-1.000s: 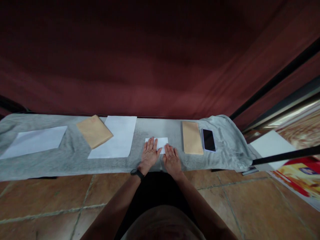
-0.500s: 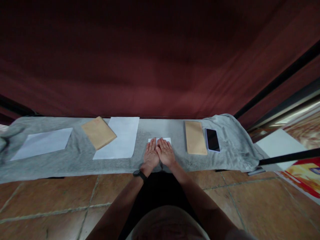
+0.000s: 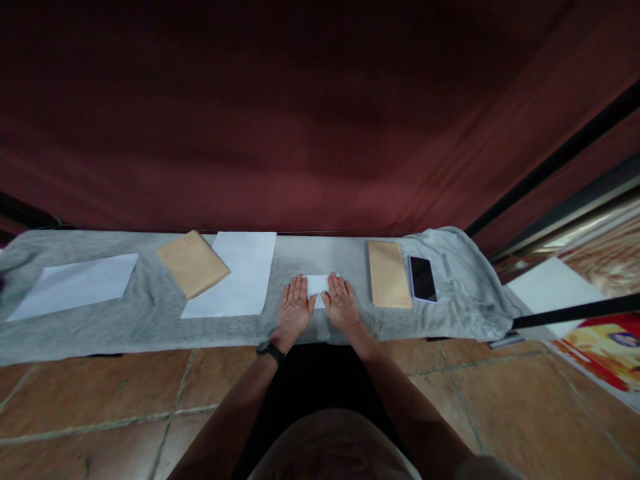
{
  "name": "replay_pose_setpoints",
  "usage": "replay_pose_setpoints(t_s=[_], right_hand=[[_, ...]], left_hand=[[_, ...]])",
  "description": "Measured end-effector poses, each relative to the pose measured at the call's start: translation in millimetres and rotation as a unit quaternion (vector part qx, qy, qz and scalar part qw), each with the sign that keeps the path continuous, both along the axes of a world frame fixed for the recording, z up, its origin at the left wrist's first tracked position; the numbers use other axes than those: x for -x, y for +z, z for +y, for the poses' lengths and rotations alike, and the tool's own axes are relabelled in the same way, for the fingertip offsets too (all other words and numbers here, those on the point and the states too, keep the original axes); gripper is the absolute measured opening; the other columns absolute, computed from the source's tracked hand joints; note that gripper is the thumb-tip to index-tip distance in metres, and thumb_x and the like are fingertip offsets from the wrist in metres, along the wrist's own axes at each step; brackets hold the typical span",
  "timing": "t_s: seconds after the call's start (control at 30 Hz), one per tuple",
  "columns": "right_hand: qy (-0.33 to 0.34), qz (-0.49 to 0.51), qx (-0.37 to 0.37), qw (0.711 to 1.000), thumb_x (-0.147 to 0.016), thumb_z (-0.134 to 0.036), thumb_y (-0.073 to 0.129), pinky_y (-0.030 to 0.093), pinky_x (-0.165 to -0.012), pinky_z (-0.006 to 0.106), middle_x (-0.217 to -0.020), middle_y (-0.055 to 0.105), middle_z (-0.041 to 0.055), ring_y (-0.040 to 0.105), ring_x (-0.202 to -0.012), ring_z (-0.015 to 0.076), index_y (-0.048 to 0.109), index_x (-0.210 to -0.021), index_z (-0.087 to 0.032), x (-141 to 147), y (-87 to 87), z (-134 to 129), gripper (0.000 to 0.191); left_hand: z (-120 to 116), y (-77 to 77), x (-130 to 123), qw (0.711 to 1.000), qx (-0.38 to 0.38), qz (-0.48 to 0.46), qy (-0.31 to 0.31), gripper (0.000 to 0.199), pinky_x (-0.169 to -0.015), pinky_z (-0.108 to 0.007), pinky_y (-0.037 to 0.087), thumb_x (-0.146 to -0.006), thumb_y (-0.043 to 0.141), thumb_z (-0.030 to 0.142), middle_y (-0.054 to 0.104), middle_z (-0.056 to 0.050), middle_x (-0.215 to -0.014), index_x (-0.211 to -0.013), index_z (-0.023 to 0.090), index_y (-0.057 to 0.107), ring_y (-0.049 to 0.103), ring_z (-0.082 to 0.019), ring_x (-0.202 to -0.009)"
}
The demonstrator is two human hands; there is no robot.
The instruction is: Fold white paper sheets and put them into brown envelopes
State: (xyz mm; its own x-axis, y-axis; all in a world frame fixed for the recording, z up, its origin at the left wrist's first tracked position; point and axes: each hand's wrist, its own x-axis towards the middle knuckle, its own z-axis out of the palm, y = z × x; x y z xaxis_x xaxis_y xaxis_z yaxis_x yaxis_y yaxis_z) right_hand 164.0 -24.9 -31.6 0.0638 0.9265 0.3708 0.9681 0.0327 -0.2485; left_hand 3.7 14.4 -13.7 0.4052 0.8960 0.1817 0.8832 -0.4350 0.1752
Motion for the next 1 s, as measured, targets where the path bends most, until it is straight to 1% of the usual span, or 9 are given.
replay_pose_setpoints(t_s=[0.23, 0.4, 0.47, 0.57, 0.63, 0.77, 0.87, 1.0], right_hand=[[-0.016, -0.001, 0.049, 0.999, -0.107, -0.034, 0.04, 0.027, -0.122, 0.05, -0.159, 0.043, 0.0175, 0.04, -0.147, 0.0298, 0.038, -0.156, -0.008, -10.5, 9.5, -11.9, 0.056], [-0.02, 0.0, 0.05, 0.999, -0.106, -0.032, 0.043, 0.027, -0.122, 0.051, -0.159, 0.043, 0.0179, 0.04, -0.147, 0.0292, 0.036, -0.157, -0.009, -11.8, 13.5, -15.9, 0.057], [-0.018, 0.008, 0.054, 0.998, -0.106, -0.032, 0.042, 0.027, -0.122, 0.052, -0.159, 0.043, 0.0177, 0.04, -0.147, 0.0294, 0.037, -0.157, -0.01, -11.7, 14.8, -15.5, 0.057], [-0.016, 0.019, 0.074, 0.997, -0.105, -0.032, 0.041, 0.027, -0.122, 0.052, -0.16, 0.042, 0.0173, 0.039, -0.148, 0.0289, 0.037, -0.157, -0.01, -11.8, 16.3, -14.2, 0.056], [-0.017, 0.021, 0.085, 0.996, -0.105, -0.032, 0.041, 0.026, -0.123, 0.052, -0.161, 0.04, 0.0172, 0.037, -0.149, 0.0281, 0.036, -0.157, -0.01, -11.9, 16.6, -13.6, 0.056], [-0.02, 0.019, 0.088, 0.996, -0.106, -0.032, 0.039, 0.025, -0.123, 0.05, -0.161, 0.039, 0.017, 0.035, -0.151, 0.0277, 0.036, -0.157, -0.008, -11.2, 17.2, -13.9, 0.057], [-0.021, 0.021, 0.086, 0.996, -0.105, -0.033, 0.039, 0.025, -0.123, 0.05, -0.161, 0.039, 0.0167, 0.036, -0.15, 0.0282, 0.036, -0.157, -0.008, -10.7, 18.3, -14.4, 0.057], [-0.022, 0.027, 0.086, 0.996, -0.105, -0.032, 0.039, 0.024, -0.123, 0.051, -0.161, 0.038, 0.0166, 0.037, -0.15, 0.0282, 0.035, -0.158, -0.01, -10.6, 18.0, -14.0, 0.058]], left_hand=[[1.7, 2.3, 9.5, 1.0, 0.008, 0.007, 0.017, 0.065, -0.126, -0.049, 0.025, -0.105, 0.026, 0.041, 0.035, -0.02, -0.163, -0.156, 0.002, 0.035, 0.028, -0.03, -0.154], [-3.2, 6.3, 2.2, 1.0, 0.001, 0.002, 0.029, 0.063, -0.125, -0.052, 0.025, -0.105, 0.027, 0.038, 0.037, -0.02, -0.162, -0.156, 0.002, 0.035, 0.028, -0.031, -0.154], [-10.1, 9.2, -4.2, 1.0, -0.003, 0.0, -0.001, 0.061, -0.126, -0.051, 0.024, -0.105, 0.028, 0.037, 0.037, -0.017, -0.162, -0.156, 0.005, 0.036, 0.027, -0.029, -0.155], [-22.0, 12.9, -12.8, 0.996, 0.006, 0.011, -0.084, 0.055, -0.127, -0.048, 0.023, -0.105, 0.03, 0.034, 0.037, -0.01, -0.163, -0.155, 0.014, 0.041, 0.026, -0.026, -0.155], [-27.5, 14.1, -15.5, 0.993, 0.01, 0.021, -0.115, 0.054, -0.127, -0.049, 0.024, -0.105, 0.031, 0.032, 0.039, -0.009, -0.163, -0.154, 0.017, 0.043, 0.028, -0.025, -0.154], [-29.9, 15.1, -14.4, 0.992, -0.001, 0.019, -0.126, 0.054, -0.126, -0.049, 0.026, -0.104, 0.034, 0.032, 0.041, -0.01, -0.161, -0.155, 0.017, 0.042, 0.029, -0.026, -0.154], [-29.4, 16.4, -13.6, 0.992, -0.001, 0.019, -0.124, 0.055, -0.127, -0.049, 0.026, -0.104, 0.034, 0.032, 0.039, -0.01, -0.162, -0.156, 0.017, 0.04, 0.029, -0.025, -0.154], [-30.2, 17.6, -15.0, 0.992, 0.008, 0.032, -0.12, 0.056, -0.127, -0.048, 0.025, -0.104, 0.032, 0.032, 0.034, -0.013, -0.164, -0.155, 0.012, 0.04, 0.028, -0.025, -0.154]])
